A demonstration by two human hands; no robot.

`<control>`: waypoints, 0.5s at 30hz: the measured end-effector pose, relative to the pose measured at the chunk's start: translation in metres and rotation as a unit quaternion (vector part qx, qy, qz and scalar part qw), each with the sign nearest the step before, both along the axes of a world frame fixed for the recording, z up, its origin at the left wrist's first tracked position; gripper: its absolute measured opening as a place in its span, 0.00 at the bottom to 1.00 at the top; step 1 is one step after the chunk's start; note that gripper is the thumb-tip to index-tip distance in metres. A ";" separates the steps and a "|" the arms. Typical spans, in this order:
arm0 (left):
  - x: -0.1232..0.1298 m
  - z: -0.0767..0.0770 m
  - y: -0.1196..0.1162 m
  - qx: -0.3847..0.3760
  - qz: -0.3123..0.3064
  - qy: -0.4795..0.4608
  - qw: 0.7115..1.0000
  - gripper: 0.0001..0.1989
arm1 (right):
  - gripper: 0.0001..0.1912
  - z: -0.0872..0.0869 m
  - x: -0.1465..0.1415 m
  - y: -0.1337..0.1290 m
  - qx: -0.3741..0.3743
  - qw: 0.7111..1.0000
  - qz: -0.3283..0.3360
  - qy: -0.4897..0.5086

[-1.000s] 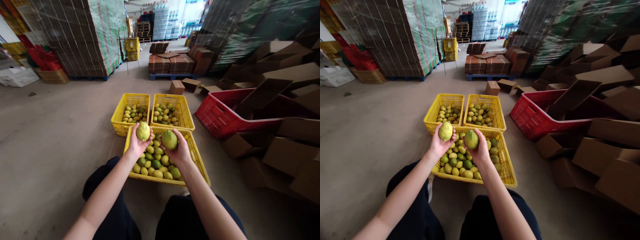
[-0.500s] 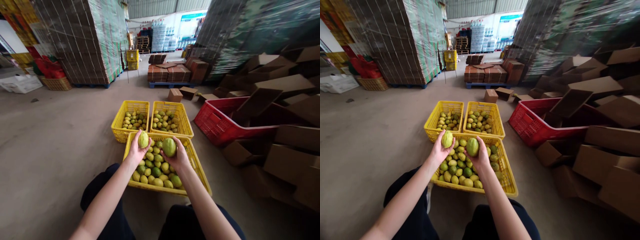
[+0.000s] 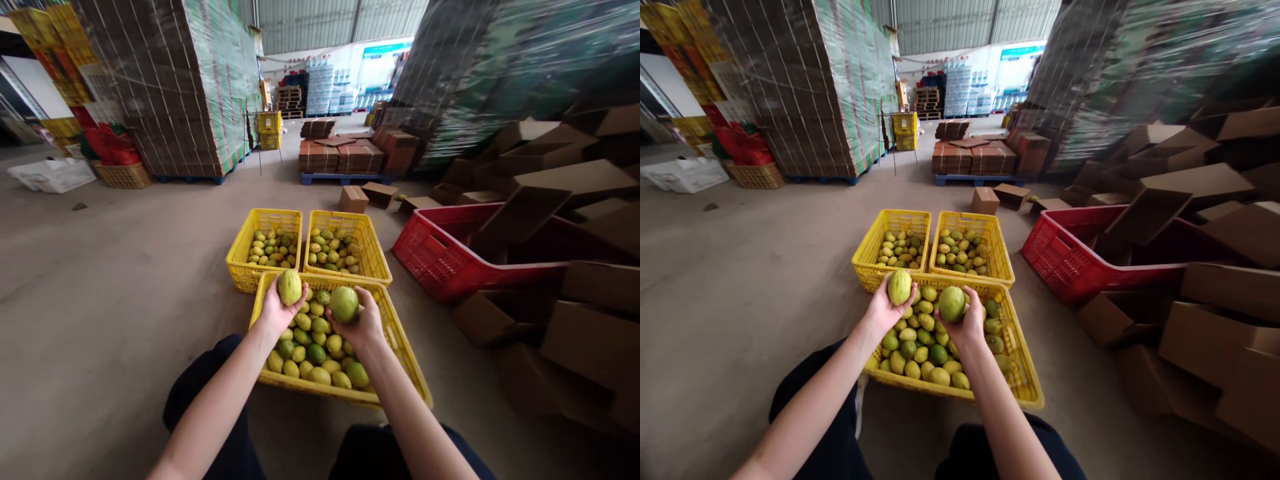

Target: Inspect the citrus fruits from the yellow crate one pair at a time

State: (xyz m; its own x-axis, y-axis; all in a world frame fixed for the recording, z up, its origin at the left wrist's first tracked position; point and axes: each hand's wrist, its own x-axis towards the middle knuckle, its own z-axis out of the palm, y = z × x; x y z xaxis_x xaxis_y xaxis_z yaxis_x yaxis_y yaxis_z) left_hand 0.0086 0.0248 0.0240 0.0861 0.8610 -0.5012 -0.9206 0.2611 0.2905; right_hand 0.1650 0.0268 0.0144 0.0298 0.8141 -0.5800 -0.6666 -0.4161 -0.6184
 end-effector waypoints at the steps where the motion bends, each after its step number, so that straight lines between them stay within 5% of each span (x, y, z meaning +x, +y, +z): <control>1: 0.000 0.001 -0.001 0.001 0.005 0.006 1.000 0.13 | 0.08 0.001 0.000 0.000 0.004 1.000 -0.011 0.000; 8: -0.005 0.000 -0.004 0.000 -0.013 0.006 1.000 0.14 | 0.14 0.006 -0.003 -0.002 -0.046 0.997 0.033 0.050; 15: -0.005 -0.002 -0.002 0.000 0.018 0.003 1.000 0.13 | 0.05 0.001 -0.007 0.000 -0.072 0.996 -0.042 -0.007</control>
State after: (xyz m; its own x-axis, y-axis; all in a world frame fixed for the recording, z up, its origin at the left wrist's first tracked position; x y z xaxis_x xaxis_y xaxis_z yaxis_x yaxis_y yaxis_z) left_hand 0.0032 0.0233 0.0217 0.0522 0.8634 -0.5019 -0.9277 0.2280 0.2957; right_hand 0.1584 0.0271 0.0159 0.1028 0.7167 -0.6897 -0.6953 -0.4441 -0.5651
